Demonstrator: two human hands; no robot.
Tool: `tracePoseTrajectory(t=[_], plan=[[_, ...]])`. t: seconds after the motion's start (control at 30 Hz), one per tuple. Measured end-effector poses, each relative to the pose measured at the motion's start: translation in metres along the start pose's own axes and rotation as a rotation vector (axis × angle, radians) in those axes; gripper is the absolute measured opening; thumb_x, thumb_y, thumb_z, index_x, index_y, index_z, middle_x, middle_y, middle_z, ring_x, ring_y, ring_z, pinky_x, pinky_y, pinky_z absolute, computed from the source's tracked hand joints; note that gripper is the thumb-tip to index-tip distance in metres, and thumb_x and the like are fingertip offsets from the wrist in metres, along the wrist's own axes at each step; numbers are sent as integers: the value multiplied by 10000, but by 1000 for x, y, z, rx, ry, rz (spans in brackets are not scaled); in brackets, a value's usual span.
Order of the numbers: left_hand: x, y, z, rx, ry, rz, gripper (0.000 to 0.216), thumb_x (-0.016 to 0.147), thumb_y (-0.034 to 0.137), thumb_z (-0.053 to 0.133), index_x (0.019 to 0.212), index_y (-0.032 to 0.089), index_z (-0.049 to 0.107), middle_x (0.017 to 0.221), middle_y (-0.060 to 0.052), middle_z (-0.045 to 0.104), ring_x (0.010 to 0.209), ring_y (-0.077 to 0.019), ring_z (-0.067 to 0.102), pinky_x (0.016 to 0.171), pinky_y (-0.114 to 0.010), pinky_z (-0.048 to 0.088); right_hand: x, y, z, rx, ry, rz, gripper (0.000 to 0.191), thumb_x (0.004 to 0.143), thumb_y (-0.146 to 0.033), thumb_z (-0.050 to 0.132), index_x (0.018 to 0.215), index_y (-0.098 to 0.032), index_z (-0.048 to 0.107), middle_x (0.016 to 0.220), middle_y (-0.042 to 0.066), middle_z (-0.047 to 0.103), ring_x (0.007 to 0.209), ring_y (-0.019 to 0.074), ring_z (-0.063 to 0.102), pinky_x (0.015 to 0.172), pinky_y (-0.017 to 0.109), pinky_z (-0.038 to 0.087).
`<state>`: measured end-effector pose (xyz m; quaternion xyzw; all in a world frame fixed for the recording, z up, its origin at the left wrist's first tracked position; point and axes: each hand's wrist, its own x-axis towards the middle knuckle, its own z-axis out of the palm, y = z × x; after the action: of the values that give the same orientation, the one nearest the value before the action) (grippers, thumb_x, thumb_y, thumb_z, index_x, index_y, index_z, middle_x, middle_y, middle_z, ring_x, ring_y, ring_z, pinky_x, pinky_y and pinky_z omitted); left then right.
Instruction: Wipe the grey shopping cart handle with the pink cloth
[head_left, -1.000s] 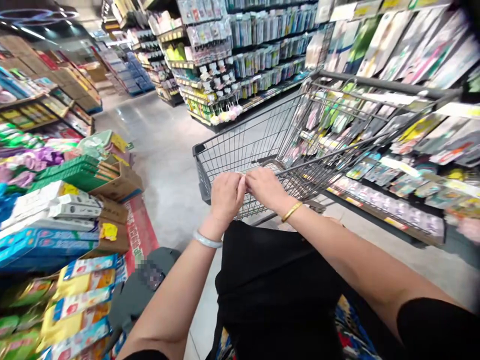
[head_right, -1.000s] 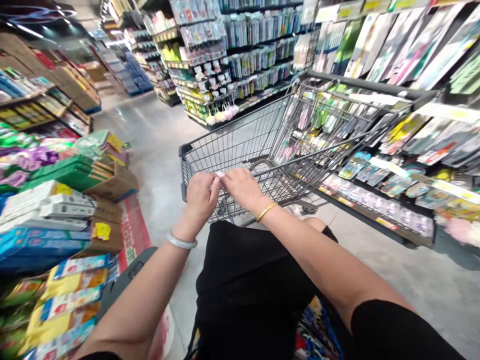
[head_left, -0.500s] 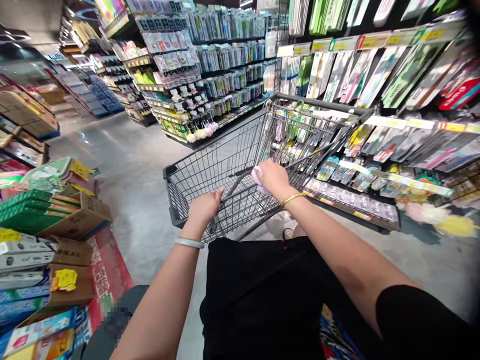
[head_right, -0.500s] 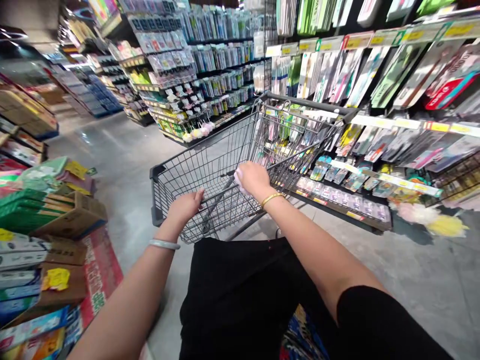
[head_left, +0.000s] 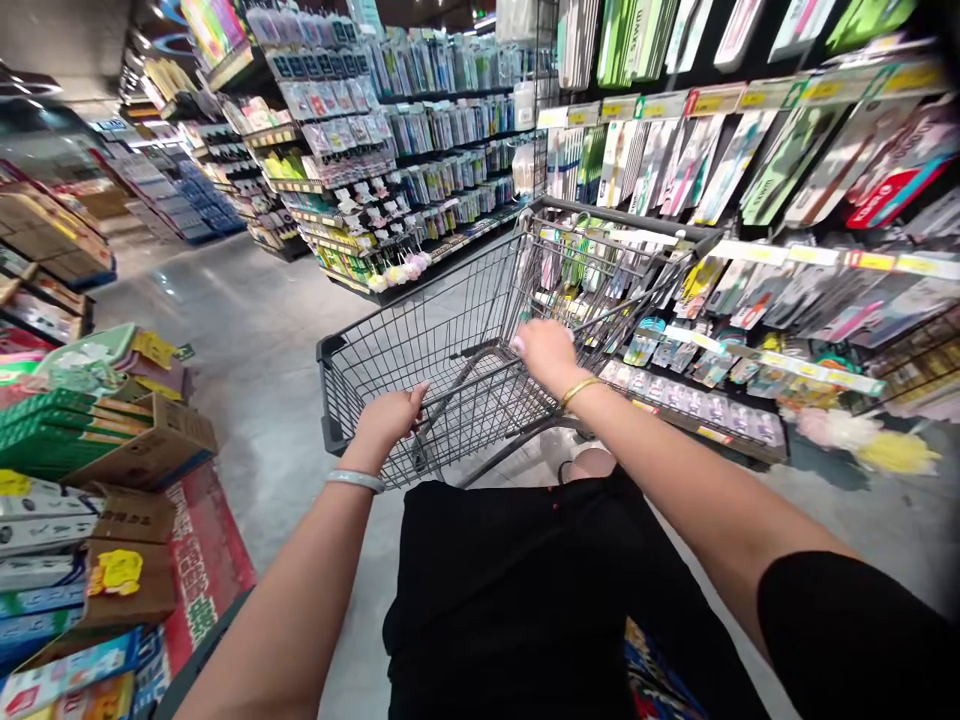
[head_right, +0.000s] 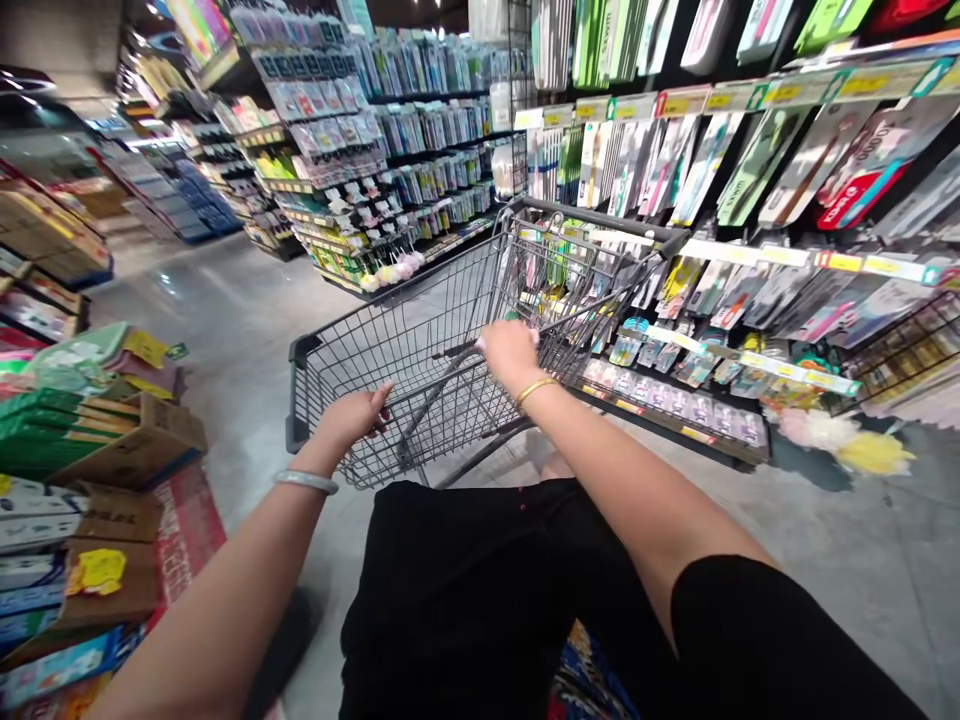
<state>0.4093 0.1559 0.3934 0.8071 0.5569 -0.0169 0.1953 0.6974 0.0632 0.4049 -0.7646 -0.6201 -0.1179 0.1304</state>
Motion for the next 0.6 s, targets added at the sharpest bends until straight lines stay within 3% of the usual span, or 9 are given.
tracePoseTrajectory(t=[0.07,0.13,0.2,0.27,0.33,0.43,0.53,0.6], plan=[[0,-2,-2,-9,12,4,776,894,762,163,659,208,653,758,-69,758,589,-212,675,679,-339,461,-4,-10,1,63,-11,-219,276,992,-314,448,1029,-162,675,1040,127,670,956,238,575,843,341,416],[0,-4,-4,-17,19,9,783,890,770,162,653,207,652,768,-65,758,576,-205,673,686,-337,466,-3,1,-2,104,-38,-335,250,980,-323,478,1032,-174,672,1037,105,673,938,220,584,824,319,420],[1,-7,-5,-17,18,10,785,888,772,166,645,205,651,773,-67,756,561,-202,669,684,-336,471,1,32,-7,72,-73,-267,210,951,-296,517,997,-172,680,1013,99,679,903,210,600,778,300,424],[3,-8,-5,-14,20,13,778,894,758,170,637,205,651,769,-69,753,553,-202,667,681,-334,473,8,67,-13,-35,-61,-96,210,932,-273,526,997,-155,687,1009,123,684,901,228,611,766,311,425],[6,-10,-6,-9,20,15,753,911,720,175,632,205,650,765,-68,752,552,-202,668,678,-332,472,14,84,-15,-111,-44,54,234,929,-272,519,1007,-134,692,1023,154,687,914,246,617,776,326,430],[11,-15,-10,-20,2,7,697,932,653,197,651,209,655,764,-57,754,570,-202,677,675,-324,473,15,60,-9,-74,-68,63,242,937,-269,501,991,-142,699,1016,154,693,919,242,617,789,325,434],[17,-28,-15,-32,-11,9,663,938,619,213,682,214,671,757,-53,757,617,-210,694,679,-317,475,8,24,-4,3,-43,-140,270,963,-307,470,1058,-167,680,1059,136,683,951,240,608,812,325,429],[21,-39,-17,-17,-13,9,662,938,616,213,683,216,674,761,-58,759,634,-215,698,683,-320,474,5,23,-7,17,-48,-241,282,970,-333,460,1093,-181,664,1083,125,675,957,234,607,812,318,424]])
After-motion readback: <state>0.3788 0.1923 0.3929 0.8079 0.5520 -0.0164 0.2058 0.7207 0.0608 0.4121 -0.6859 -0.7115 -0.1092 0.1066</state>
